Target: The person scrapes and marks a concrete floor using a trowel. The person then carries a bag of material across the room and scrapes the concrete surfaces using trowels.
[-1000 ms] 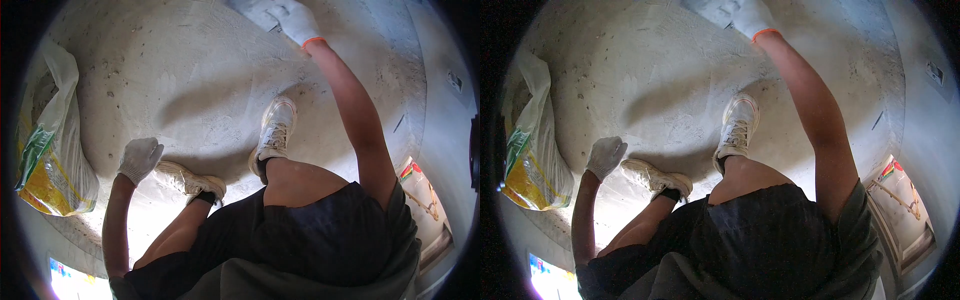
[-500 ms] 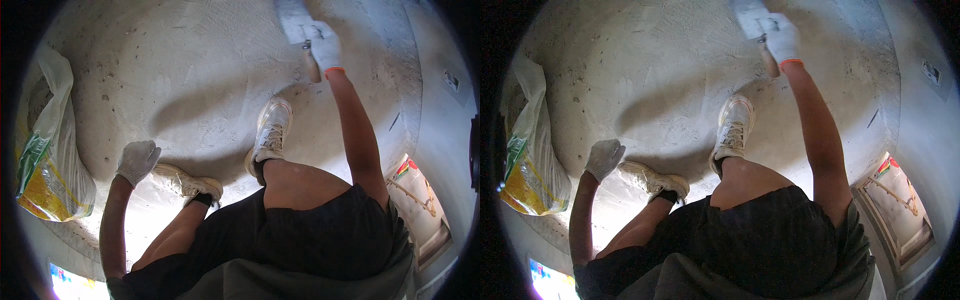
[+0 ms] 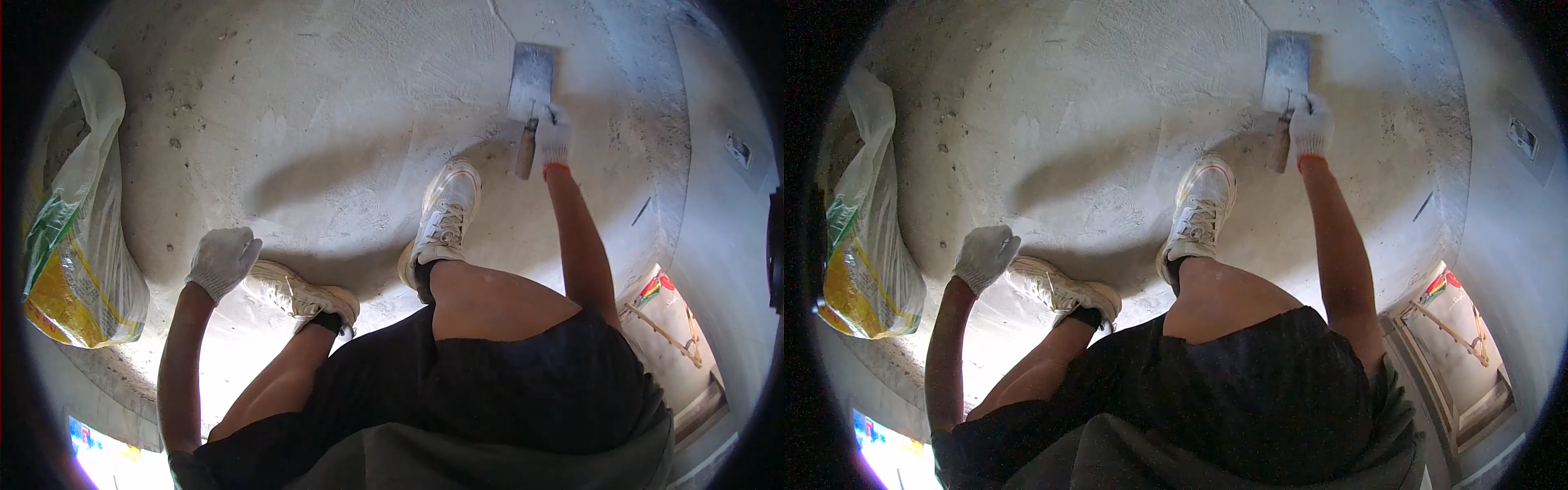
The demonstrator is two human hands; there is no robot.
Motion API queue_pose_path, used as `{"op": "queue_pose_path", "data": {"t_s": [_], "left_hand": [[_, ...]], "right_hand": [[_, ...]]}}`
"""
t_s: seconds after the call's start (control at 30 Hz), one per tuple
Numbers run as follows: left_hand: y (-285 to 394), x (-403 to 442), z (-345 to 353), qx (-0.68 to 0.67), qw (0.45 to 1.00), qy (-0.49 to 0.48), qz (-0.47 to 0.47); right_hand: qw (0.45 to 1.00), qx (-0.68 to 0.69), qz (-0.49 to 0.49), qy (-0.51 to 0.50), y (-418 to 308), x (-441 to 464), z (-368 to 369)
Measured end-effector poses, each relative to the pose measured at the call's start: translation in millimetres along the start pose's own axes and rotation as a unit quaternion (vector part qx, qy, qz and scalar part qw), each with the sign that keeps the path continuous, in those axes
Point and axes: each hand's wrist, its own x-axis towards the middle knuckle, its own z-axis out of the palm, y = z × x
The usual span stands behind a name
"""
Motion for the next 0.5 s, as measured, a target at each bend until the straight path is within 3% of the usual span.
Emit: {"op": "queue_pose_path", "data": {"t_s": [0.1,0.27,0.33,0.43,0.5], "left_hand": [[0,1,-1,-0.001,1.0,-0.006,0.006],[4,8,-10,0.013,1.0,0.009,0.009],[5,8,-11,0.022,1.0,0.017,0.012],[7,1,-13,0.019,1.0,0.024,-0.004],[7,-3,-14,0.009,1.0,0.023,-0.019]], "right_hand": [[0.998,0.036,0.042,0.008,-34,-34,-9],[0.991,0.078,-0.11,0.002,-115,-24,2],[0.987,0.034,-0.157,0.013,-130,5,18],[0.992,0.029,-0.122,0.026,-141,43,16],[0.991,0.027,-0.116,0.066,-111,66,14]]}}
